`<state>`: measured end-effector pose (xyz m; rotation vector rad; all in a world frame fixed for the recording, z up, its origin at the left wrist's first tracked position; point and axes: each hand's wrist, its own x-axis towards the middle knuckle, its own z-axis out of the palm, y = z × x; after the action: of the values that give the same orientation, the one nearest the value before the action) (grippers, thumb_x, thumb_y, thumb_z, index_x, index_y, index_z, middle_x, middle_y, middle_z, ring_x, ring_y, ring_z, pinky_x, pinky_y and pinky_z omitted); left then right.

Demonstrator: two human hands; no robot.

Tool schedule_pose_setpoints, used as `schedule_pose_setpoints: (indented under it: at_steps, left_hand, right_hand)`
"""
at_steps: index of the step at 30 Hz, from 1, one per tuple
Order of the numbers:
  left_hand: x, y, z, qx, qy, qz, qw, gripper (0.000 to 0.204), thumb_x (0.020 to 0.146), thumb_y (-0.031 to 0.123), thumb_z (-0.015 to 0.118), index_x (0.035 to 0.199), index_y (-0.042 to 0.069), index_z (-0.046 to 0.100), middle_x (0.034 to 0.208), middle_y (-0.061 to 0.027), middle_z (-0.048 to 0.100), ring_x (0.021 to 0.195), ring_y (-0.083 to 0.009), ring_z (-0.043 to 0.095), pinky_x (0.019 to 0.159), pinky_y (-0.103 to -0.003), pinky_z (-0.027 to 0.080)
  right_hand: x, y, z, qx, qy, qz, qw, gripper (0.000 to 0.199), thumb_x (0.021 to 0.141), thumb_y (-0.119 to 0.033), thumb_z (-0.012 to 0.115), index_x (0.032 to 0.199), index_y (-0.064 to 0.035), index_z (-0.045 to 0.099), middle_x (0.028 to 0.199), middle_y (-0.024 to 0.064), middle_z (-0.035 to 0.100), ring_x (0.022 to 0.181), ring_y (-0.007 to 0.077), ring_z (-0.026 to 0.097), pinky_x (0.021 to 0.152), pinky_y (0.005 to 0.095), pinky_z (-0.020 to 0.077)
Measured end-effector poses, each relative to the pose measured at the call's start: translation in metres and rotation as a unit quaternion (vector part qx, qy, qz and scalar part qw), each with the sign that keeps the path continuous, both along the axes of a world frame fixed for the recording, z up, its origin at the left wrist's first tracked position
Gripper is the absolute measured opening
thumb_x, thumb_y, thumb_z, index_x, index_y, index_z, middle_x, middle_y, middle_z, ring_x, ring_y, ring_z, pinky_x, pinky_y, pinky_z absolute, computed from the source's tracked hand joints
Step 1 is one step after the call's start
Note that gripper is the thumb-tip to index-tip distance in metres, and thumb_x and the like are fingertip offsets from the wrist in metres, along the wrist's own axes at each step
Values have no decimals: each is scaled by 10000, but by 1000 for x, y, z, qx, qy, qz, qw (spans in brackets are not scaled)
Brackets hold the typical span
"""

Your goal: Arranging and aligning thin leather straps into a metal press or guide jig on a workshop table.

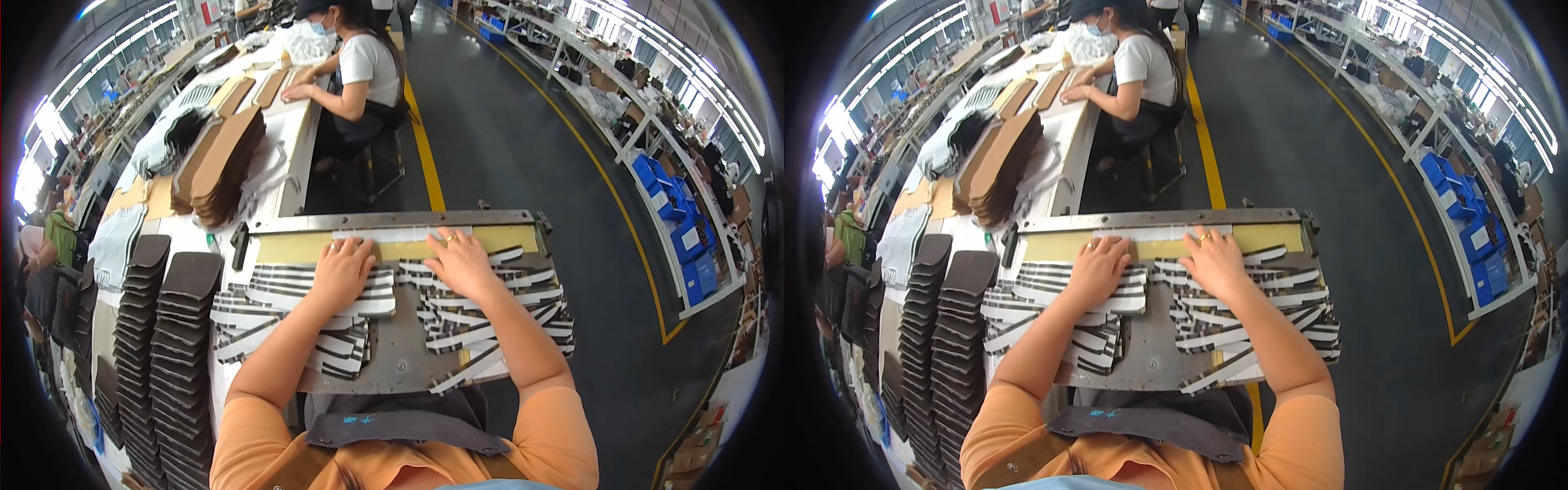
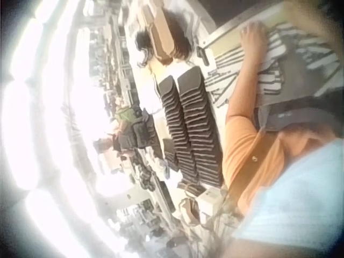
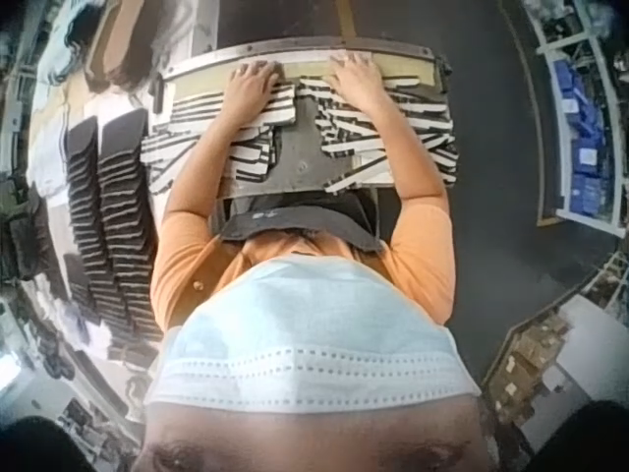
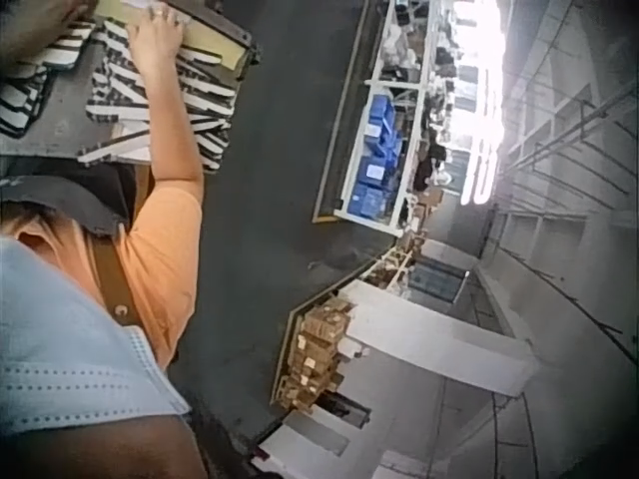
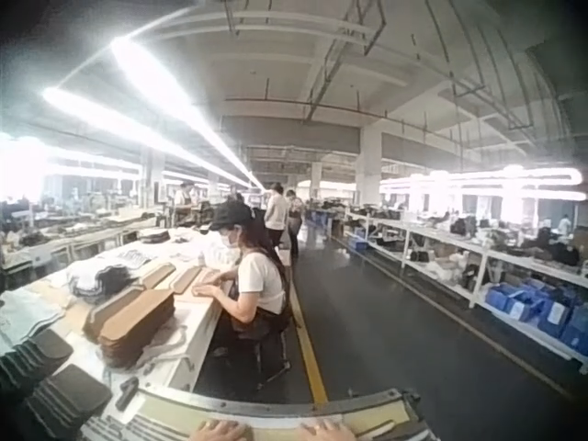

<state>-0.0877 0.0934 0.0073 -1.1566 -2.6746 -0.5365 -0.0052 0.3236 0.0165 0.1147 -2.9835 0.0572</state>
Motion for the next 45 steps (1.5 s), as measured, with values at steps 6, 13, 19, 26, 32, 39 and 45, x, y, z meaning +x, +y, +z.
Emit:
schedule_pose_setpoints:
  at_steps: [6, 13, 19, 26, 32, 39, 45]
  left_hand:
    - [1, 1, 0, -2, 26, -12, 1000, 305, 927, 252, 470, 1140, 51, 555, 1147, -108, 566, 1110, -309, 502, 966, -406, 371]
    - [0, 4, -1, -36, 67, -7, 997, 289, 925, 261, 473, 1100, 46, 554, 1124, -92, 569, 1071, -306, 527, 931, -406, 397]
    - [1, 5, -5, -14, 56, -4, 998, 279, 934, 274, 457, 1083, 60, 557, 1113, -89, 574, 1058, -298, 532, 893, -418, 421]
    - [-2, 0, 10, 44, -96, 14, 994, 261, 947, 269, 433, 1075, 93, 578, 1113, -86, 588, 1028, -312, 548, 899, -424, 414]
    - [-10, -10, 3, 59, -102, 24, 993, 260, 840, 339, 610, 925, 94, 621, 966, -104, 571, 975, -313, 545, 867, -394, 414]
    - [-31, -19, 0, -32, -228, -70, 971, 189, 798, 248, 609, 930, 114, 630, 991, -103, 585, 1023, -305, 531, 891, -414, 399]
    - [-37, -13, 1, 23, -222, -56, 973, 165, 775, 143, 536, 893, 92, 640, 888, -107, 654, 921, -316, 594, 864, -403, 386]
  right_hand:
    - [-2, -3, -2, -40, 35, 17, 998, 451, 864, -340, 585, 1183, -24, 544, 1123, 124, 563, 1007, 274, 544, 882, 382, 443]
    - [-3, -9, -1, -1, 20, 11, 1000, 444, 871, -353, 575, 1158, -17, 535, 1112, 129, 576, 1002, 285, 578, 765, 365, 530]
    - [-3, -9, 2, 14, 13, 7, 1000, 424, 879, -351, 562, 1149, -25, 535, 1131, 134, 567, 970, 291, 589, 720, 375, 546]
    - [-15, -2, 15, -20, -10, -1, 1000, 357, 887, -260, 560, 1179, -55, 537, 1150, 124, 546, 1015, 307, 534, 821, 419, 481]
    - [-42, 26, 10, -151, -91, 25, 984, 276, 780, -210, 669, 991, -61, 572, 953, 113, 565, 949, 281, 534, 815, 369, 432]
    - [-5, 56, 44, -402, -88, -28, 911, 140, 823, -70, 624, 949, -13, 601, 868, 13, 589, 825, 97, 546, 748, 239, 431]
    - [70, 101, 79, -402, -189, -169, 880, 177, 835, -44, 601, 995, -17, 672, 850, 15, 649, 808, 86, 569, 726, 227, 438]
